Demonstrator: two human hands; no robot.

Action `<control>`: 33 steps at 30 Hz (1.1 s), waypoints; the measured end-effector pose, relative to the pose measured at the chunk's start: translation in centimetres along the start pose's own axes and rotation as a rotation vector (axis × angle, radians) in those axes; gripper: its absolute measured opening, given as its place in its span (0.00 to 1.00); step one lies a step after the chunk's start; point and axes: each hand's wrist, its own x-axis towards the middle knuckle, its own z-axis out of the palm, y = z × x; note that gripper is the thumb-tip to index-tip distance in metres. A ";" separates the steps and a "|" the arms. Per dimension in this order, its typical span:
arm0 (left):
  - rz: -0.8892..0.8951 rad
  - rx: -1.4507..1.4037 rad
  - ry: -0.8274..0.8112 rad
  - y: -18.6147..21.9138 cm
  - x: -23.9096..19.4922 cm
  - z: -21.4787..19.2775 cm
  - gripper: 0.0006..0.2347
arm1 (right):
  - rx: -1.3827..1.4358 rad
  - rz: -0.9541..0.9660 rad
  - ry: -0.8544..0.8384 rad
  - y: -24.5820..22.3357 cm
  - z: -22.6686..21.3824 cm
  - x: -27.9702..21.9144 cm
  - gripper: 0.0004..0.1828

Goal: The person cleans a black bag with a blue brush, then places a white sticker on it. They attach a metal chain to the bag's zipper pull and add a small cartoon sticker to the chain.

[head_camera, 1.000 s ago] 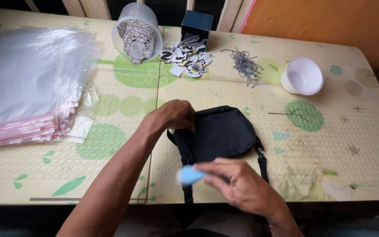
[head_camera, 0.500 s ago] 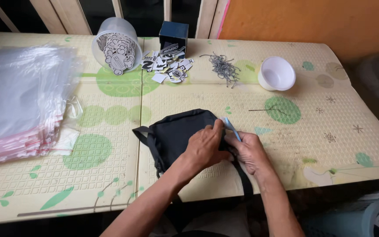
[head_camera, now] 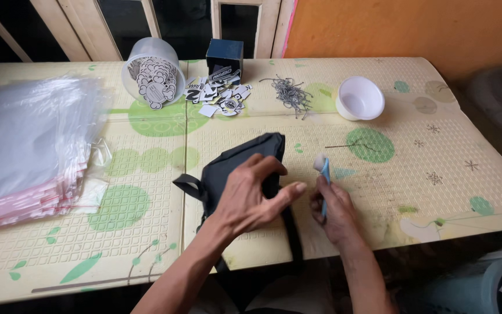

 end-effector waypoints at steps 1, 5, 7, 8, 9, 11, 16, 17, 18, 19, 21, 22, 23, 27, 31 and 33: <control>0.000 0.002 -0.002 1.2 0.1 -1.0 0.21 | 0.003 0.001 0.001 -1.0 0.8 -0.8 0.21; 0.057 -0.397 0.315 3.6 -0.8 -4.5 0.07 | 0.066 0.008 -0.061 -0.2 1.9 -1.2 0.25; 0.062 -0.522 0.365 2.4 -1.7 -5.4 0.08 | 0.149 0.008 -0.079 0.8 1.7 -0.9 0.24; -0.002 -0.584 0.409 1.3 -2.0 -5.5 0.09 | 0.247 -0.020 -0.052 0.3 1.8 -1.3 0.19; -0.070 -0.647 0.449 0.2 -2.5 -5.5 0.11 | 0.345 -0.046 -0.022 0.1 1.7 -1.9 0.15; -0.150 -0.632 0.446 -3.1 -3.6 -5.4 0.11 | 0.344 -0.108 -0.004 -0.2 1.6 -1.2 0.12; -0.411 -0.579 0.339 -7.9 -5.6 -5.2 0.16 | 0.057 -0.286 0.087 0.3 0.8 0.7 0.15; -0.454 -0.337 0.275 -7.4 -5.7 -5.3 0.18 | -0.351 -0.271 0.082 -0.4 0.8 0.4 0.15; -0.493 -0.095 0.208 -6.9 -5.8 -5.6 0.20 | -0.759 -0.249 0.074 -1.1 0.7 0.2 0.23; -0.497 -0.095 0.216 -6.6 -6.1 -5.6 0.20 | -0.762 -0.250 0.065 -0.5 0.5 0.5 0.23; -0.428 0.173 0.206 -6.1 -6.3 -5.7 0.25 | -1.100 -0.518 0.224 0.6 0.1 1.2 0.20; -0.429 0.175 0.210 -7.0 -6.5 -5.6 0.25 | -1.099 -0.521 0.219 -1.1 1.4 0.0 0.20; -0.450 0.116 0.230 -8.0 -7.0 -5.4 0.23 | -1.046 -0.413 0.057 -2.5 2.6 -1.5 0.21; -0.383 0.100 0.324 -12.5 -9.1 -4.3 0.21 | -0.921 -0.399 -0.347 -2.5 6.3 -2.8 0.21; -0.288 0.126 0.289 -13.1 -9.8 -5.0 0.23 | -0.912 -0.560 -0.527 -0.6 10.6 0.1 0.18; -0.166 0.127 0.256 -13.1 -9.9 -5.1 0.23 | -0.950 -0.541 -0.599 -2.1 13.3 0.5 0.30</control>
